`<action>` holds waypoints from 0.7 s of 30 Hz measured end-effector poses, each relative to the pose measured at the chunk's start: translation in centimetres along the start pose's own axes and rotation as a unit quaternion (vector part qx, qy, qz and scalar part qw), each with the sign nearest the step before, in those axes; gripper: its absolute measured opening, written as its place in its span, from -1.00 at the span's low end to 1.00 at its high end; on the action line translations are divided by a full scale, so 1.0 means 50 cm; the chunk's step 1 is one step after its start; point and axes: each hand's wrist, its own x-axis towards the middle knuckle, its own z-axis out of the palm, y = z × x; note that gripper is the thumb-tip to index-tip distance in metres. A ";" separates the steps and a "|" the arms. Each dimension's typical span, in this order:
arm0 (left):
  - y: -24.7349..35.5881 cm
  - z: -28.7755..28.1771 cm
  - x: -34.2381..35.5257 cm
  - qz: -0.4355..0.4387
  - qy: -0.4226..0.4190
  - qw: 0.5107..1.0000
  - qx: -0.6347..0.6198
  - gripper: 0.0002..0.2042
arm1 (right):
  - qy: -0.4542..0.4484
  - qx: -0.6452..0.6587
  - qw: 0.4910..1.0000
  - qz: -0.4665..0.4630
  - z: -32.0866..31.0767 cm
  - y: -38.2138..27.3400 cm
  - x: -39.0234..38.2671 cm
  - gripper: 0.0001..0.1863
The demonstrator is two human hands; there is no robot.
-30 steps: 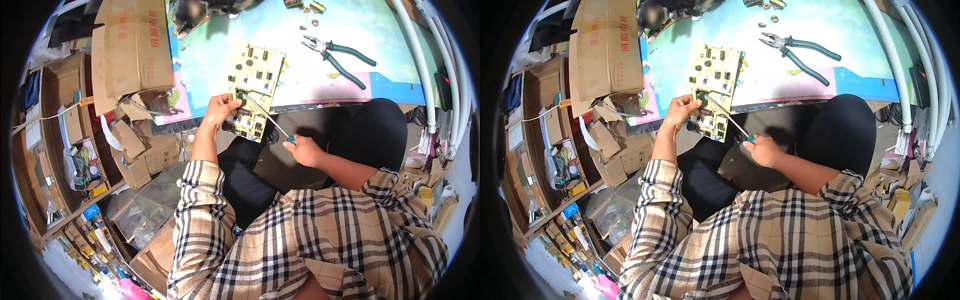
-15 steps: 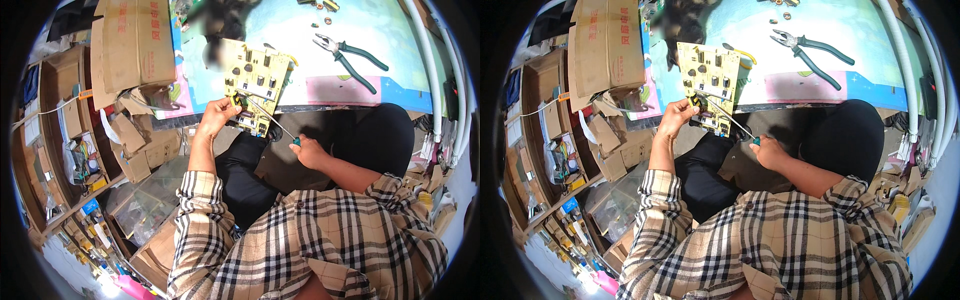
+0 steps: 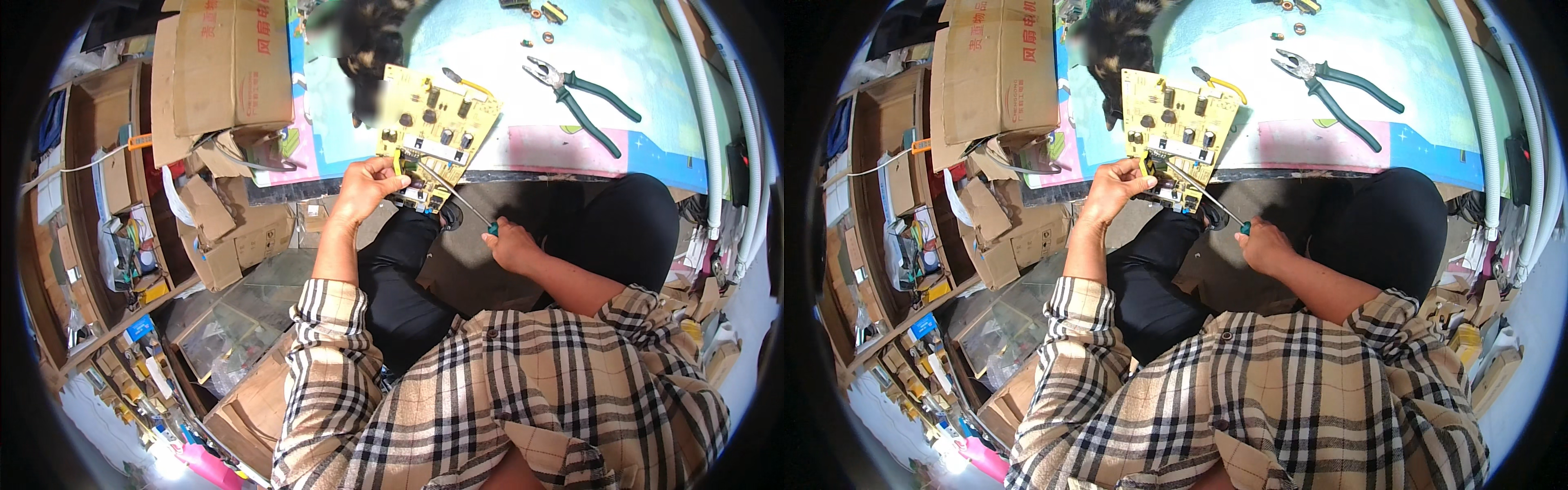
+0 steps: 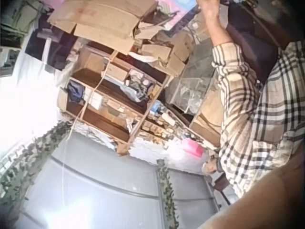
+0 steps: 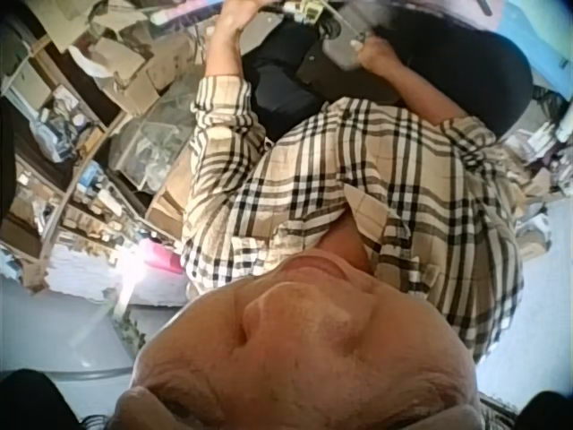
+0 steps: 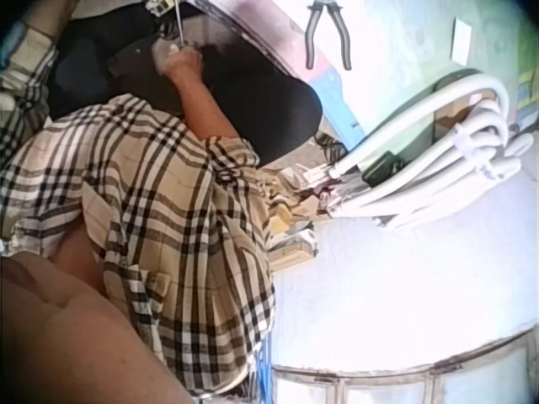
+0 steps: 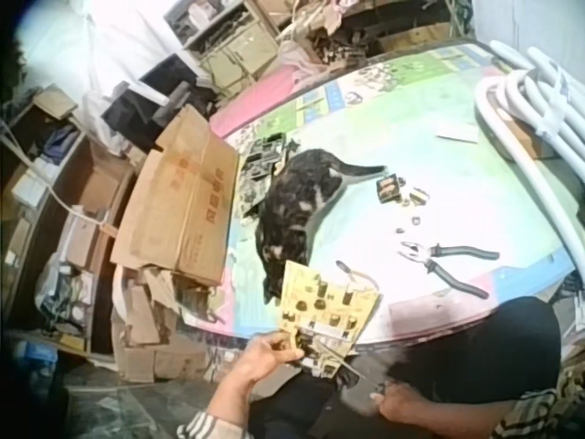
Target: The person uses a screwdriver to remove and reinsert screws on a circuit board while seated at a cluttered workbench. A cat is present on the table and briefly interacts with the person.
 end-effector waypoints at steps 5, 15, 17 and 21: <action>0.004 0.017 0.028 -0.002 0.024 0.997 0.078 -0.81 | -0.026 -0.021 0.999 0.029 -0.037 -0.035 -0.020 -0.55; 0.043 0.040 0.070 0.029 0.151 0.923 0.352 -0.74 | 0.016 0.005 1.000 -0.018 -0.069 -0.049 -0.040 -0.58; 0.049 0.030 0.082 -0.015 0.121 0.929 0.350 -0.73 | 0.026 0.007 0.999 -0.022 -0.073 -0.039 -0.050 -0.59; 0.057 0.034 0.084 0.000 0.133 0.919 0.370 -0.72 | 0.032 0.007 0.999 -0.031 -0.081 -0.030 -0.060 -0.59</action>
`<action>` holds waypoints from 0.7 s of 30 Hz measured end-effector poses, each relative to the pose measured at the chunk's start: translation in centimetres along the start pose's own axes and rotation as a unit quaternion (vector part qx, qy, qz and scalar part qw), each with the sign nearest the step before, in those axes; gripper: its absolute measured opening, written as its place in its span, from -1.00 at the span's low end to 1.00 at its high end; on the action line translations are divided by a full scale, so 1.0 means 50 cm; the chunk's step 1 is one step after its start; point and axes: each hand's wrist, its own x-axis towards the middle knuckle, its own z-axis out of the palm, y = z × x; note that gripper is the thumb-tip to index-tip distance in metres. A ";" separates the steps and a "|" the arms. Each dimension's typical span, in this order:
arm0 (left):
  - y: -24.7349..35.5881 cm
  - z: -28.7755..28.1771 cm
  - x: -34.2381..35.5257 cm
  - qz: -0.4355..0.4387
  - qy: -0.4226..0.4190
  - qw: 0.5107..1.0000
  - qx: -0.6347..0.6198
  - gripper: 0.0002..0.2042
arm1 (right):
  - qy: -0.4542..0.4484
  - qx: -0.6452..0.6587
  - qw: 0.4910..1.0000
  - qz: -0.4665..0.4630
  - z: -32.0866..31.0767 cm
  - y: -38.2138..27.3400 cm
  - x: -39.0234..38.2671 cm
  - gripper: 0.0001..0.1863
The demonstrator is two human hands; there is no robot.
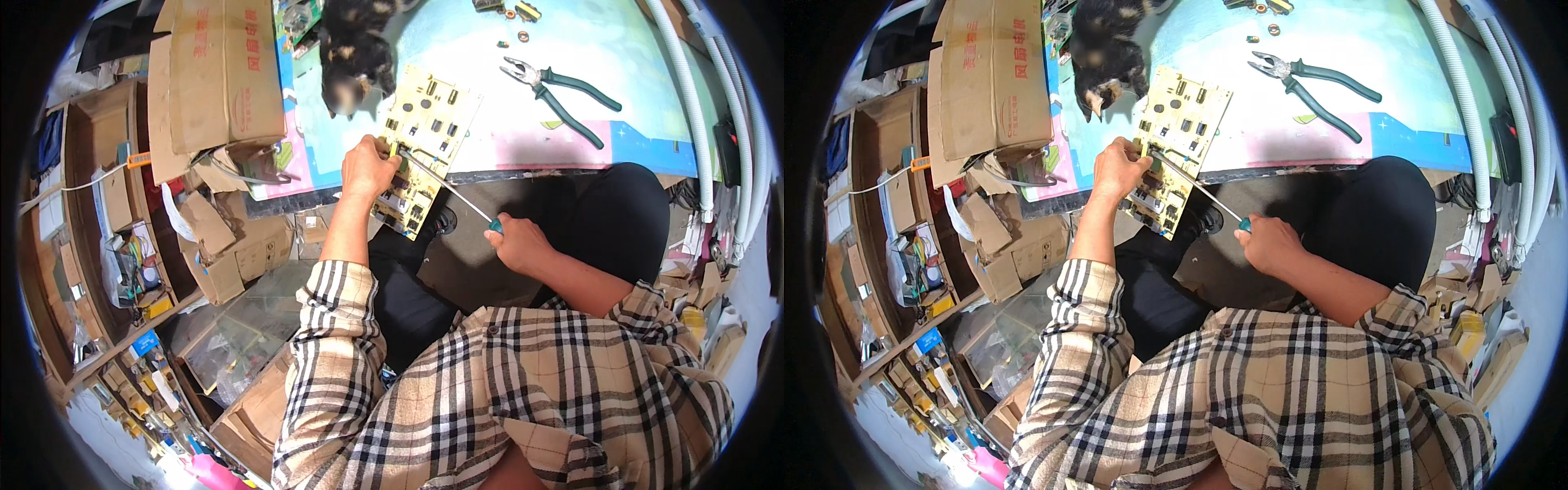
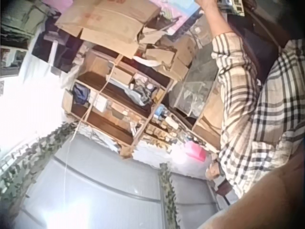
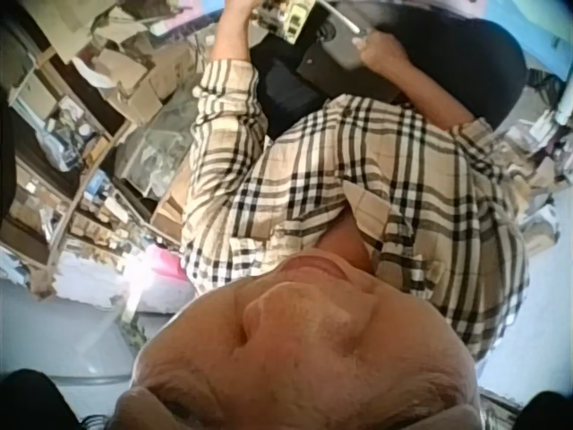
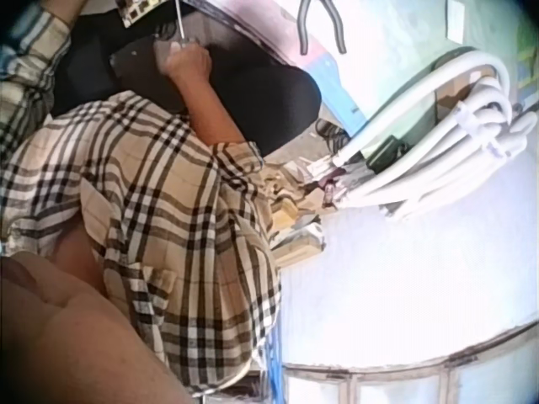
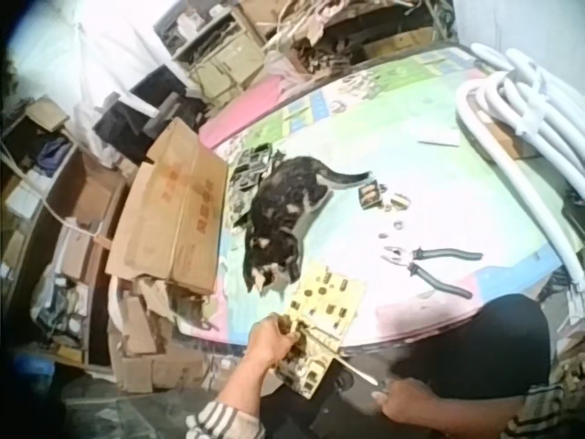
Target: The person uses a screwdriver to remove and reinsert screws on a circuit board while seated at a cluttered workbench. A cat is present on the table and briefly interacts with the person.
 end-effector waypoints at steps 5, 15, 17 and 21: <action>-0.001 0.002 -0.004 0.022 -0.008 0.999 0.026 -0.69 | 0.012 -0.018 1.000 -0.009 0.006 -0.005 0.020 -0.58; 0.022 0.082 -0.026 0.121 0.096 0.964 0.217 -0.80 | 0.101 -0.032 0.992 -0.063 0.056 0.031 0.079 -0.64; 0.028 0.093 -0.029 0.115 0.105 0.962 0.222 -0.81 | 0.119 -0.029 0.990 -0.075 0.061 0.041 0.089 -0.64; 0.029 0.101 -0.036 0.112 0.115 0.963 0.218 -0.86 | 0.133 -0.024 0.987 -0.091 0.069 0.041 0.102 -0.62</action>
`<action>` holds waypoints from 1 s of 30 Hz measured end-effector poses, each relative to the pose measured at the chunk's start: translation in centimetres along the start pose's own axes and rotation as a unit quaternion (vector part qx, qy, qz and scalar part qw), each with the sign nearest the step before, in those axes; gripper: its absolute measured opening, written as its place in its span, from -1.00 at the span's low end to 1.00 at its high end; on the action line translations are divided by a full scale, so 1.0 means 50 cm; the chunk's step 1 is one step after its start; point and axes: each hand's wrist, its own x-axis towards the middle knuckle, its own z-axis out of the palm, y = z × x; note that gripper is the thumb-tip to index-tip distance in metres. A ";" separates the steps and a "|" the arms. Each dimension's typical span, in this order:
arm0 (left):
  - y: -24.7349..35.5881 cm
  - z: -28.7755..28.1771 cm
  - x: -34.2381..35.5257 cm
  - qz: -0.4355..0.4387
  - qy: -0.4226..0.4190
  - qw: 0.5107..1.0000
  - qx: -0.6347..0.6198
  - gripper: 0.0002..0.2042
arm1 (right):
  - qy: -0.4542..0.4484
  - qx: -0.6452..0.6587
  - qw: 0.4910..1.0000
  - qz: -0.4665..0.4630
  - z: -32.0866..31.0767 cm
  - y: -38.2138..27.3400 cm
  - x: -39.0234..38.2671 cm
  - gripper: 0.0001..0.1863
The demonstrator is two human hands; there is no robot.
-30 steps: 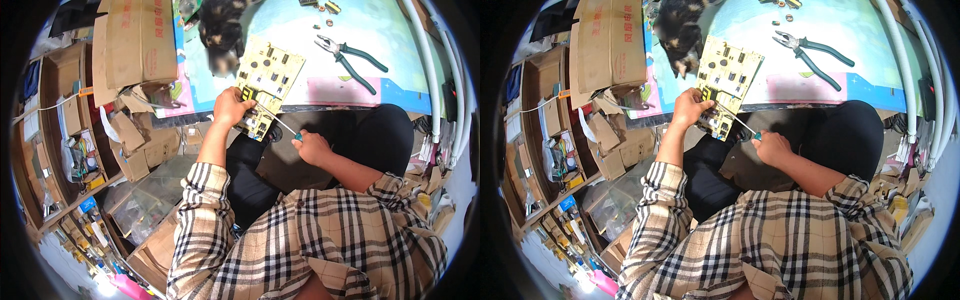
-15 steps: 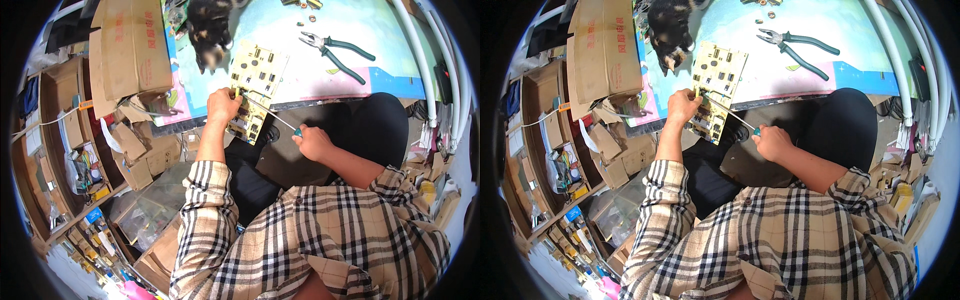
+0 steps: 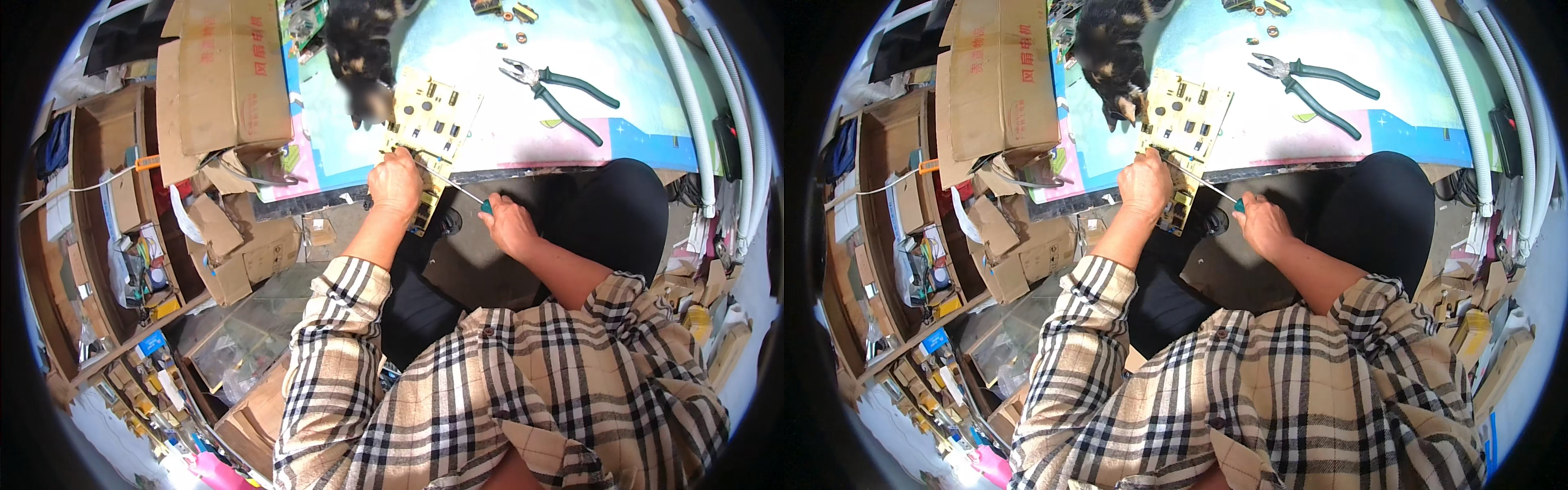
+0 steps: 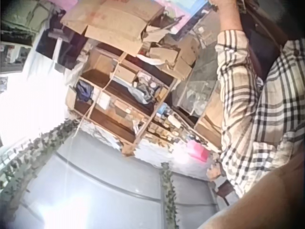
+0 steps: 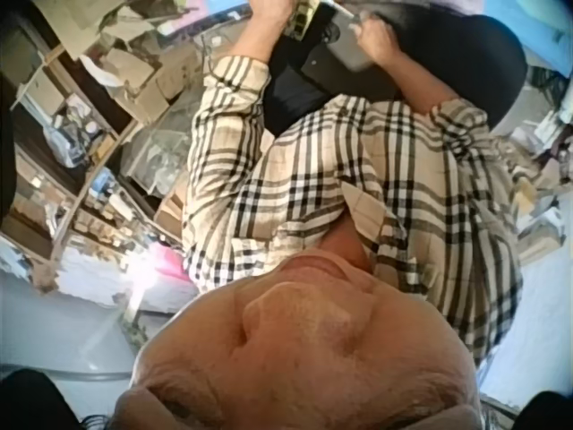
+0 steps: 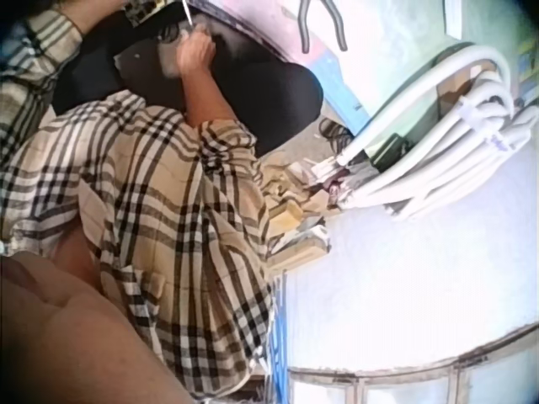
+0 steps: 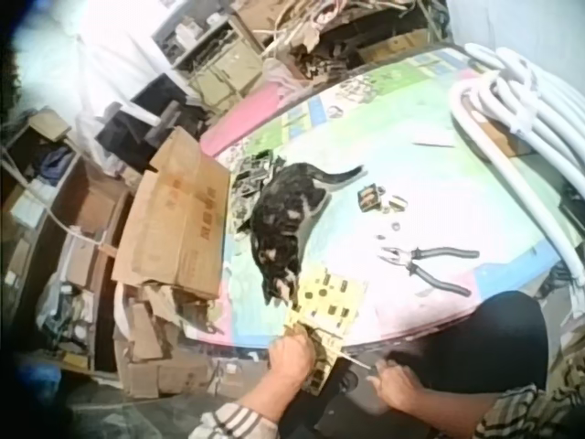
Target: The person uses a screwdriver to remove and reinsert screws on a circuit board while seated at a cluttered workbench. A cat is present on the table and briefly interacts with the person.
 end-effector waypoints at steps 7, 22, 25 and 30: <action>0.000 -0.011 0.000 -0.017 -0.018 0.999 -0.029 -0.83 | 0.031 0.026 0.999 -0.007 0.014 -0.057 0.037 -0.61; -0.051 -0.032 0.026 -0.100 -0.107 0.979 -0.144 -0.66 | 0.039 -0.153 0.979 -0.127 -0.137 -0.117 0.072 -0.68; -0.053 -0.023 0.028 -0.089 -0.101 0.979 -0.151 -0.71 | 0.009 -0.187 0.973 -0.137 -0.162 -0.132 0.097 -0.78; -0.082 -0.019 0.019 -0.064 -0.087 0.966 -0.234 -0.71 | -0.135 -0.263 0.951 -0.092 -0.239 -0.194 0.134 -0.65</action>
